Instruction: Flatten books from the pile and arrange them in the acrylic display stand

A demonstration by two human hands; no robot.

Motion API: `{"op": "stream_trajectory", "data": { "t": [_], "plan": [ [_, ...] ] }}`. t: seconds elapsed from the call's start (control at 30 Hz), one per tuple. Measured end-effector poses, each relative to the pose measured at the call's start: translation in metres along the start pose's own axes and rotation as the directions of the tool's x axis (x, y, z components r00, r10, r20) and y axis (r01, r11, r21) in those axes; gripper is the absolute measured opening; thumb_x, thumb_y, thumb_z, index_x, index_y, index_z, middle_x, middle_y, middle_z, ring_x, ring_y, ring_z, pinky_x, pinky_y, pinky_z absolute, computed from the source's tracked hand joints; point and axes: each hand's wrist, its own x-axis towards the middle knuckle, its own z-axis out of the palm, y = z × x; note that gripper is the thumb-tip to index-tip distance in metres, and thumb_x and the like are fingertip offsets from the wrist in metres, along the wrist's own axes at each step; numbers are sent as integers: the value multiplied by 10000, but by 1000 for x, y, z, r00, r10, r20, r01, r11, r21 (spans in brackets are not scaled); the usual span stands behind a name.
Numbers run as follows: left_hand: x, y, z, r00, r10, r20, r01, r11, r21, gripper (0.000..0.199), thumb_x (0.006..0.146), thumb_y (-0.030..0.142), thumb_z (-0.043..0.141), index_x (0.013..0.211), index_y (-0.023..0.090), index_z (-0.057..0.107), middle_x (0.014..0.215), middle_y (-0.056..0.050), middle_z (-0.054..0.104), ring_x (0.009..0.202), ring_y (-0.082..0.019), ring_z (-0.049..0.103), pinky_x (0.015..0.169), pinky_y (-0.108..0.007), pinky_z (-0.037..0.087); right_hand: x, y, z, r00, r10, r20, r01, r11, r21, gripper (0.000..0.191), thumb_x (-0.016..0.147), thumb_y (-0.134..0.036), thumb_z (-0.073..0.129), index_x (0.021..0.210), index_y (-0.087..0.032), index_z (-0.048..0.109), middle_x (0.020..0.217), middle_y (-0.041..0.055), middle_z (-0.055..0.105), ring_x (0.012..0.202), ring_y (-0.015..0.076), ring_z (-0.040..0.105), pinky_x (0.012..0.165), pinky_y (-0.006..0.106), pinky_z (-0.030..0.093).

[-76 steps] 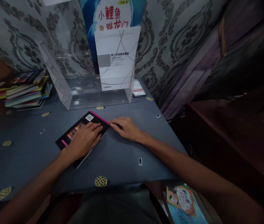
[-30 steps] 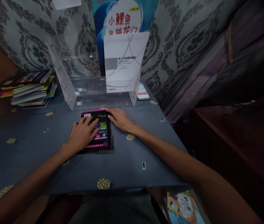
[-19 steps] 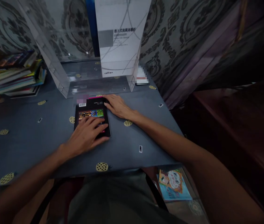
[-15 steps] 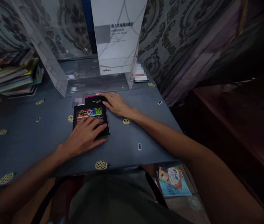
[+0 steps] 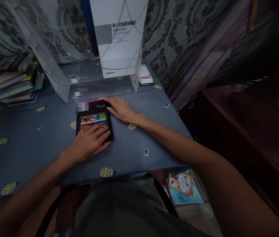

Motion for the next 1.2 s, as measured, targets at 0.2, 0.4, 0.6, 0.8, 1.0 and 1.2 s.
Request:
{"op": "stream_trajectory", "data": {
  "t": [0.2, 0.4, 0.6, 0.8, 1.0, 1.2],
  "plan": [
    [0, -3, 2, 1000, 6, -13, -6, 1000, -8, 310, 993, 355, 522, 1159, 185, 721, 1169, -101, 745, 1065, -279, 681, 890, -444, 563, -31, -14, -8, 999, -38, -17, 40, 981, 189, 391, 1041, -303, 359, 1380, -200, 525, 1375, 108, 618, 1279, 248, 540, 1110, 483, 410],
    [0, -3, 1, 1000, -3, -8, 2, 998, -67, 318, 994, 343, 520, 1179, 184, 724, 1151, -117, 744, 1067, -283, 679, 901, -451, 563, -76, -46, -23, 1000, 29, -8, -23, 903, 428, 373, 1046, -316, 382, 1356, -203, 555, 1210, 91, 708, 1171, 214, 628, 1029, 411, 480],
    [0, -4, 0, 1000, -12, -8, 11, 995, -95, 311, 991, 328, 527, 1189, 192, 724, 1145, -116, 745, 1070, -276, 682, 907, -449, 571, -83, -55, -27, 997, 71, -13, -52, 836, 546, 362, 1041, -296, 413, 1354, -204, 570, 1030, 59, 750, 1004, 183, 692, 943, 351, 514],
    [1, -5, 0, 1000, 3, -4, -3, 999, -42, 316, 1004, 335, 496, 1158, 196, 735, 1141, -97, 755, 1053, -275, 688, 871, -449, 588, -81, -57, -32, 997, 77, -32, -43, 806, 590, 340, 1046, -323, 422, 1305, -209, 611, 951, 34, 742, 917, 155, 699, 899, 309, 521],
    [1, -5, 0, 1000, -2, 4, 2, 996, -85, 326, 1001, 322, 487, 1201, 201, 715, 1159, -107, 742, 1079, -278, 675, 895, -458, 577, -82, -62, -35, 998, 40, -38, -8, 786, 618, 332, 1042, -308, 429, 1291, -207, 623, 934, 29, 737, 893, 149, 693, 882, 305, 526],
    [2, -5, -2, 999, 34, -11, -34, 999, -23, 336, 1011, 342, 458, 1141, 191, 729, 1125, -101, 748, 1025, -257, 681, 864, -419, 575, -82, -64, -36, 999, 3, -45, 26, 783, 621, 328, 1043, -300, 422, 1279, -204, 628, 918, 26, 732, 862, 142, 686, 857, 294, 530]
  ]
}}
